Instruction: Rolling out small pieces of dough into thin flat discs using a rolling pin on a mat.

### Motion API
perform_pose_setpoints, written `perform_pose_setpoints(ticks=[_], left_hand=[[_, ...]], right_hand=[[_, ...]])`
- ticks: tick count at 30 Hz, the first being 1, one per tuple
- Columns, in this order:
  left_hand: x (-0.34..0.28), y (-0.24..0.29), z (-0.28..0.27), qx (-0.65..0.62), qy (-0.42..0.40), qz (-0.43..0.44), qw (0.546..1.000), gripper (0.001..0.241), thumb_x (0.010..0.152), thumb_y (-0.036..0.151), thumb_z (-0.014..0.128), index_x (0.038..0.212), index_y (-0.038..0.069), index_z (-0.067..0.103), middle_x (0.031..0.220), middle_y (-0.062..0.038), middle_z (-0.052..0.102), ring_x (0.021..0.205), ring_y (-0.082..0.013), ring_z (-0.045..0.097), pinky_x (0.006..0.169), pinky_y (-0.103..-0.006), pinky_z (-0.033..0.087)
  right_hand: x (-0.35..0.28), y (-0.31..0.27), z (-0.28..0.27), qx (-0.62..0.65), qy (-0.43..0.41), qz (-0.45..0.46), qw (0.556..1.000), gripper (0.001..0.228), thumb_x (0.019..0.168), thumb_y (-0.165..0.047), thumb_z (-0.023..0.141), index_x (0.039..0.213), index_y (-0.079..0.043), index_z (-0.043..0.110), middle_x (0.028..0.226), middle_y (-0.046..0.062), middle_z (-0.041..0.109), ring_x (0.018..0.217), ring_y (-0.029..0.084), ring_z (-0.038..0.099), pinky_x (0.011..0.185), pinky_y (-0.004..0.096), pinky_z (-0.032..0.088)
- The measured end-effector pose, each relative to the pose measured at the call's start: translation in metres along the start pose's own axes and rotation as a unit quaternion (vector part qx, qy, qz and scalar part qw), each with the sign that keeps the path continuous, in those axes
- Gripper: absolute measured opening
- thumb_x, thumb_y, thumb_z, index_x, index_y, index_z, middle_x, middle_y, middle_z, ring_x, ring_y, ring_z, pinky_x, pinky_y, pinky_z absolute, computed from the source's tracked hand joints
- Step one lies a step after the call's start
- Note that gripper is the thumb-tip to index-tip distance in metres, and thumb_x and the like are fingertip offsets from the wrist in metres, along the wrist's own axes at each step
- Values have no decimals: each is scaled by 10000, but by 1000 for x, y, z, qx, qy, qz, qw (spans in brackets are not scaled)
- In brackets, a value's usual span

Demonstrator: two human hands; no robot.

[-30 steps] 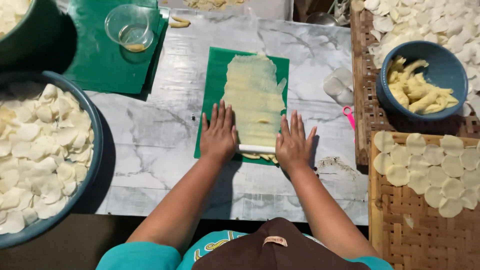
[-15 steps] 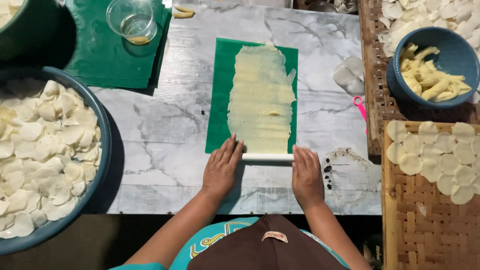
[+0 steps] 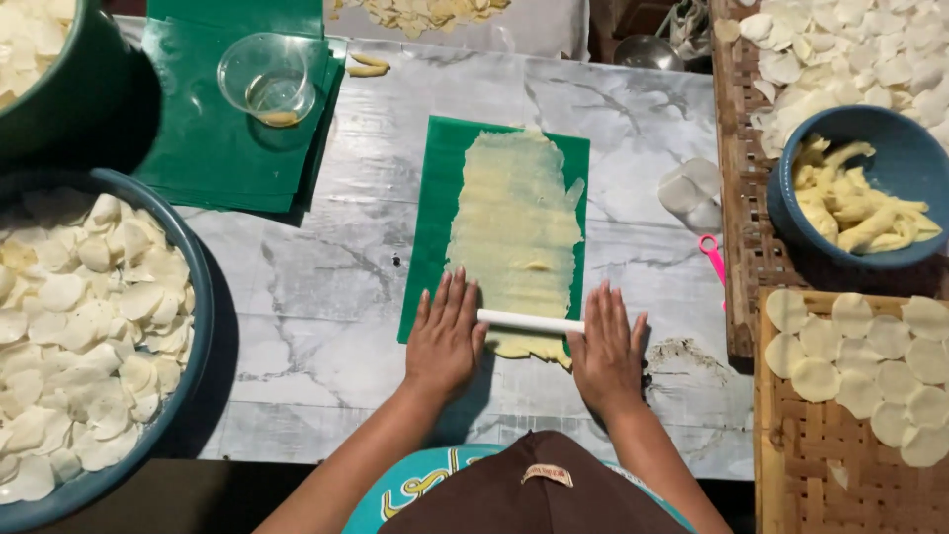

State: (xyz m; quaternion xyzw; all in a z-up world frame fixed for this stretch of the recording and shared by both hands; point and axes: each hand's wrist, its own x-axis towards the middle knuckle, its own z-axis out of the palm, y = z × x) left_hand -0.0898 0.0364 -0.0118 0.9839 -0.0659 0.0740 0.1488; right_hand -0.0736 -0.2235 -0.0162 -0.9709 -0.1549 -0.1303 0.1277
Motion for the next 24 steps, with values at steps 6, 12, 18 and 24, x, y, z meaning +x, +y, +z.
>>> perform_pose_setpoints(ticks=[6, 12, 18, 24], left_hand=[[90, -3, -10, 17, -60, -58, 996, 599, 1077, 424, 299, 1592, 124, 356, 1708, -105, 235, 1582, -299, 154, 1277, -499, 60], [167, -29, 13, -26, -137, -77, 987, 782, 1041, 616, 244, 1645, 124, 171, 1728, -144, 63, 1596, -333, 66, 1267, -594, 54], [117, -21, 0, -12, 111, 40, 993, 627, 1073, 370, 388, 1604, 46, 312, 1688, -211, 241, 1566, -355, 221, 1264, -520, 120], [123, -23, 22, 31, -22, 9, 999, 637, 1068, 480, 313, 1601, 131, 329, 1706, -95, 232, 1580, -288, 164, 1270, -458, 132]], right_hand=[[87, 12, 21, -77, 88, -8, 993, 632, 1085, -445, 431, 1579, -51, 444, 1587, 200, 478, 1503, 355, 385, 1192, 683, 84], [146, 37, 32, 12, -20, 26, 999, 692, 1070, -532, 364, 1645, -158, 270, 1686, 137, 291, 1561, 331, 227, 1159, 768, 48], [103, -9, 0, -46, 89, 8, 995, 662, 1097, -480, 339, 1562, -15, 414, 1659, 231, 338, 1537, 394, 299, 1181, 725, 14], [110, 5, 47, -82, 49, -4, 995, 733, 1090, -515, 349, 1548, 55, 392, 1645, 283, 330, 1544, 406, 282, 1167, 745, 73]])
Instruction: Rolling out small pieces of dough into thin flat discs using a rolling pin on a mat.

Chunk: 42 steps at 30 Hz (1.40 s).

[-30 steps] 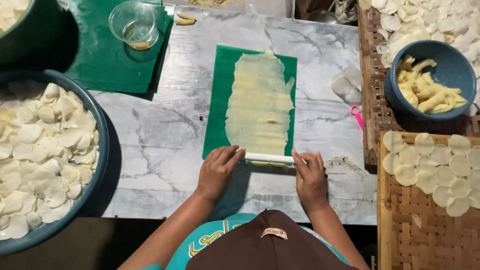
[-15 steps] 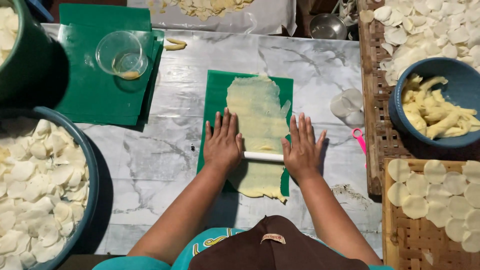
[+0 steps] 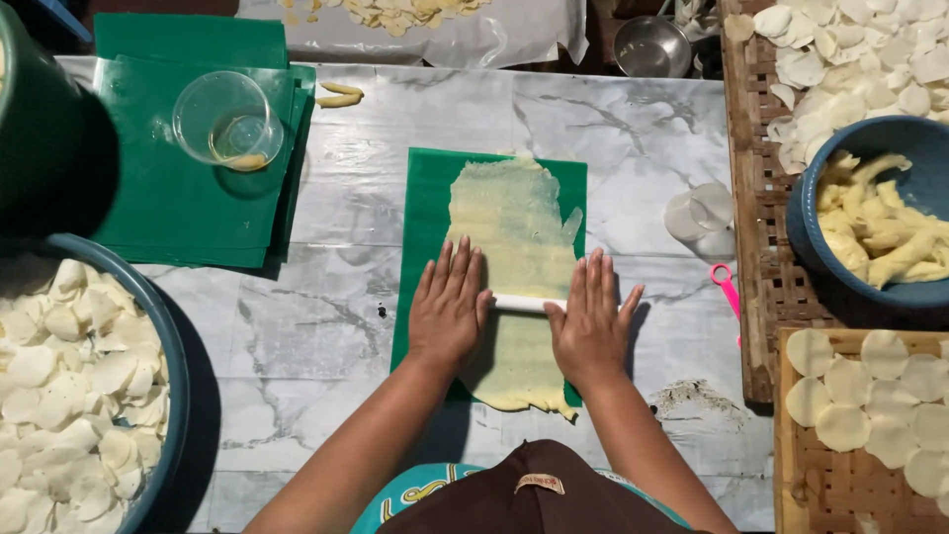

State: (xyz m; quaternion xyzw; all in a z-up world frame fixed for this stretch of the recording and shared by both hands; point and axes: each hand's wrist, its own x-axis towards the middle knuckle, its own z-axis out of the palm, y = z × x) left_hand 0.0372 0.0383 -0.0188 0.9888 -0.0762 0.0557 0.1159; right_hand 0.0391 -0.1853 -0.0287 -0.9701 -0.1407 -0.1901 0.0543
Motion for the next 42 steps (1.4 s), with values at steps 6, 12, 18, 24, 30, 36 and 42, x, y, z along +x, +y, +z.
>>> perform_pose_setpoints(ticks=[6, 12, 18, 24, 30, 36, 42], left_hand=[[64, -4, -20, -13, -64, -29, 997, 632, 1063, 438, 272, 1634, 166, 261, 1729, -67, 149, 1594, -305, 74, 1273, -541, 6], [113, -16, -7, -33, -54, -24, 998, 670, 1083, 481, 245, 1662, 154, 157, 1742, -74, 47, 1608, -286, 10, 1280, -573, -12], [50, 1, -3, -7, 9, -11, 1000, 658, 1089, 444, 283, 1633, 81, 213, 1728, -138, 109, 1599, -289, 69, 1284, -493, -7], [82, -2, -2, 1, -38, -29, 999, 632, 1083, 427, 269, 1617, 90, 277, 1722, -115, 163, 1591, -297, 97, 1284, -464, 58], [134, -10, -12, -25, -114, -61, 991, 667, 1054, 436, 229, 1655, 158, 150, 1739, -74, 54, 1599, -304, 20, 1275, -553, -30], [137, -12, -21, -21, -22, -40, 999, 640, 1095, 426, 238, 1657, 129, 163, 1739, -100, 65, 1605, -291, 16, 1285, -518, -28], [94, -7, 8, 6, -16, -41, 999, 647, 1091, 441, 244, 1630, 85, 216, 1735, -117, 68, 1601, -275, 44, 1295, -455, 31]], right_hand=[[60, 8, 1, 23, -123, 69, 990, 706, 1072, -524, 331, 1632, -95, 283, 1678, 230, 277, 1583, 353, 180, 1185, 743, -14], [105, 26, 15, 55, -166, 89, 981, 690, 1083, -569, 242, 1654, -184, 196, 1711, 142, 205, 1594, 290, 131, 1185, 756, -29], [39, 7, 3, 49, -1, 77, 996, 683, 1092, -454, 373, 1583, 19, 330, 1670, 262, 274, 1556, 388, 231, 1177, 728, 17], [71, 25, 28, 21, -34, 75, 996, 649, 1092, -367, 407, 1579, 57, 342, 1673, 273, 267, 1572, 383, 196, 1208, 680, 6], [122, 39, 33, 28, -184, 132, 974, 699, 1083, -497, 257, 1642, -81, 202, 1713, 187, 178, 1598, 314, 97, 1211, 717, -21], [130, 41, 11, 110, -99, 58, 987, 741, 1087, -593, 226, 1635, -95, 238, 1722, 176, 136, 1595, 325, 82, 1173, 738, -63], [91, 25, 32, 34, -11, 42, 998, 705, 1103, -481, 368, 1586, 32, 333, 1672, 272, 263, 1561, 389, 216, 1174, 727, 28]])
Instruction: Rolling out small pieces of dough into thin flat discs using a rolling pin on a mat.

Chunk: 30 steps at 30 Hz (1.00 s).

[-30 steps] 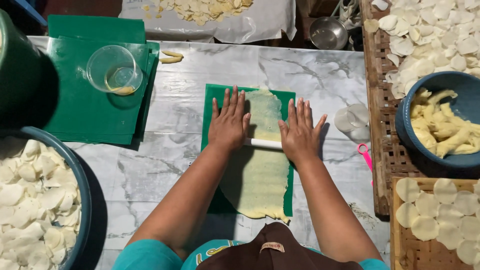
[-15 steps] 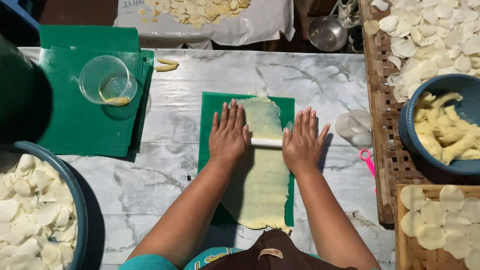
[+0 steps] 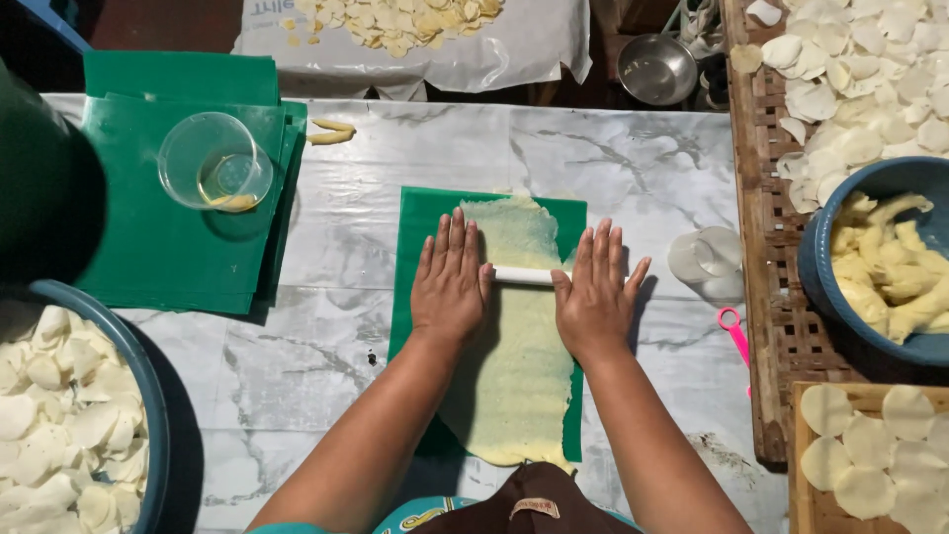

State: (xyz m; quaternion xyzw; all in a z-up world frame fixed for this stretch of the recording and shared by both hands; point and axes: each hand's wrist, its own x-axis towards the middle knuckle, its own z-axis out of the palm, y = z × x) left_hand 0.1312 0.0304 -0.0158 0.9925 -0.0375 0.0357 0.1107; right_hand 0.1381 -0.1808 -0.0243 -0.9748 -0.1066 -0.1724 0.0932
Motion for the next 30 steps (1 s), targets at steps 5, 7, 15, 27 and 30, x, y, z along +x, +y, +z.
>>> perform_pose_setpoints(ticks=[5, 7, 15, 27, 30], left_hand=[[47, 2, -20, -4, -60, -23, 998, 649, 1075, 420, 236, 1634, 91, 220, 1733, -110, 90, 1596, -305, 44, 1286, -475, 62], [63, -1, -18, -12, -72, -30, 997, 653, 1071, 419, 229, 1639, 97, 213, 1733, -109, 93, 1597, -303, 45, 1284, -485, 42], [71, -1, -33, -21, -20, -20, 999, 669, 1095, 451, 231, 1654, 97, 138, 1737, -128, 34, 1602, -307, -8, 1277, -529, -33], [102, 1, -16, -18, -64, -37, 997, 663, 1071, 409, 242, 1631, 55, 222, 1725, -144, 111, 1597, -312, 57, 1286, -477, 40], [126, -6, -14, -28, -79, -42, 996, 675, 1075, 421, 228, 1650, 72, 171, 1733, -135, 40, 1600, -321, -6, 1280, -530, -39]], right_hand=[[46, 9, 8, -4, -91, 48, 995, 694, 1100, -494, 314, 1611, -26, 293, 1686, 234, 254, 1586, 347, 153, 1183, 732, -31], [64, 10, 4, -5, -137, 72, 988, 702, 1088, -516, 277, 1640, -85, 232, 1705, 201, 214, 1599, 312, 109, 1196, 723, -50], [79, 10, -11, 47, -79, 27, 995, 713, 1102, -510, 313, 1637, -52, 209, 1705, 237, 163, 1587, 366, 103, 1145, 778, -41], [116, -2, 8, -25, -228, 67, 971, 681, 1085, -540, 188, 1646, -153, 205, 1726, 128, 134, 1605, 270, 40, 1200, 718, -85], [144, -3, 7, -19, -277, 87, 957, 667, 1063, -556, 177, 1656, -254, 131, 1737, 83, 17, 1602, 245, -37, 1186, 731, -108]])
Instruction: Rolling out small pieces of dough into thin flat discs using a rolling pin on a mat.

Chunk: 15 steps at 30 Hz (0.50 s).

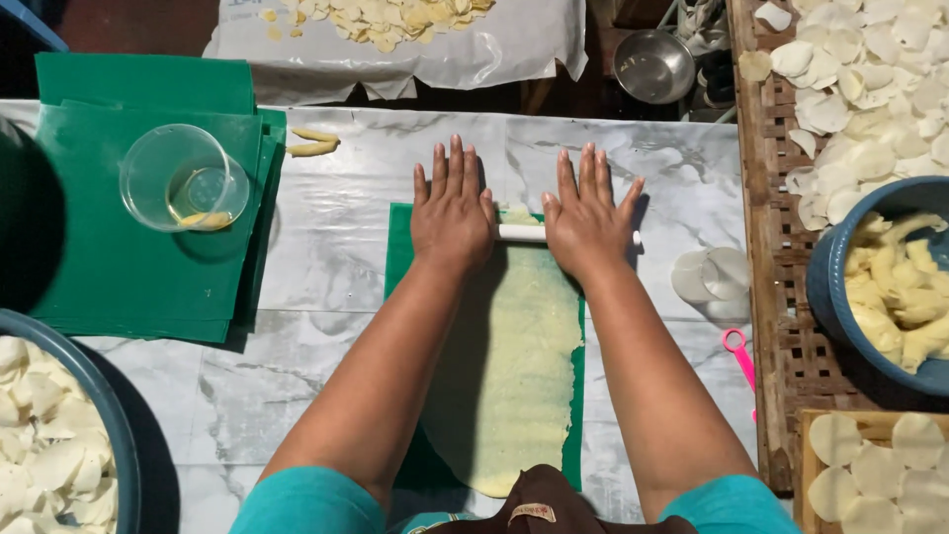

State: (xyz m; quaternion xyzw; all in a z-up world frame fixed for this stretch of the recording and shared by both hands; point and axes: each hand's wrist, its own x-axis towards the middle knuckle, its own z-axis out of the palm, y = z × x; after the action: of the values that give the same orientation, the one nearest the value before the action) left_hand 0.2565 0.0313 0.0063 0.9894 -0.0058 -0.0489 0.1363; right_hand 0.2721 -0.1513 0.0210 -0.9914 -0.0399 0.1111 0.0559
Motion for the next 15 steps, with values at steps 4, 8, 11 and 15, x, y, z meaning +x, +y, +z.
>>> perform_pose_setpoints(ticks=[4, 8, 11, 15], left_hand=[[38, -2, -1, 1, -16, -6, 1000, 683, 1080, 432, 194, 1662, 90, 96, 1730, -124, -50, 1597, -317, -83, 1277, -563, -82], [66, -3, 0, 21, 14, -57, 998, 697, 1057, 387, 297, 1662, 131, 62, 1716, -83, -83, 1589, -262, -74, 1256, -564, -74], [82, -12, 3, 4, 56, -78, 995, 656, 1084, 367, 291, 1656, 101, 109, 1714, -100, -43, 1587, -273, -46, 1261, -566, -31], [87, -30, 8, -265, 155, -42, 951, 559, 1099, 323, 297, 1591, 58, 290, 1701, -163, 130, 1586, -349, 77, 1267, -560, 98]], right_hand=[[25, 3, -9, 25, 5, 2, 1000, 691, 1064, -569, 212, 1664, -243, 107, 1733, 99, -45, 1601, 277, -61, 1182, 759, -53], [34, 19, -16, 122, 252, -179, 943, 521, 1090, -409, 488, 1473, -58, 447, 1529, 158, 234, 1418, 325, 238, 1137, 574, 226], [29, 47, -17, 215, 244, -272, 906, 341, 997, -349, 693, 1136, -40, 649, 1183, 139, 549, 1111, 324, 522, 951, 442, 430], [11, 77, -19, 151, -21, -229, 961, 215, 867, -219, 763, 1030, -156, 636, 1072, 60, 595, 1021, 276, 558, 871, 386, 422]])
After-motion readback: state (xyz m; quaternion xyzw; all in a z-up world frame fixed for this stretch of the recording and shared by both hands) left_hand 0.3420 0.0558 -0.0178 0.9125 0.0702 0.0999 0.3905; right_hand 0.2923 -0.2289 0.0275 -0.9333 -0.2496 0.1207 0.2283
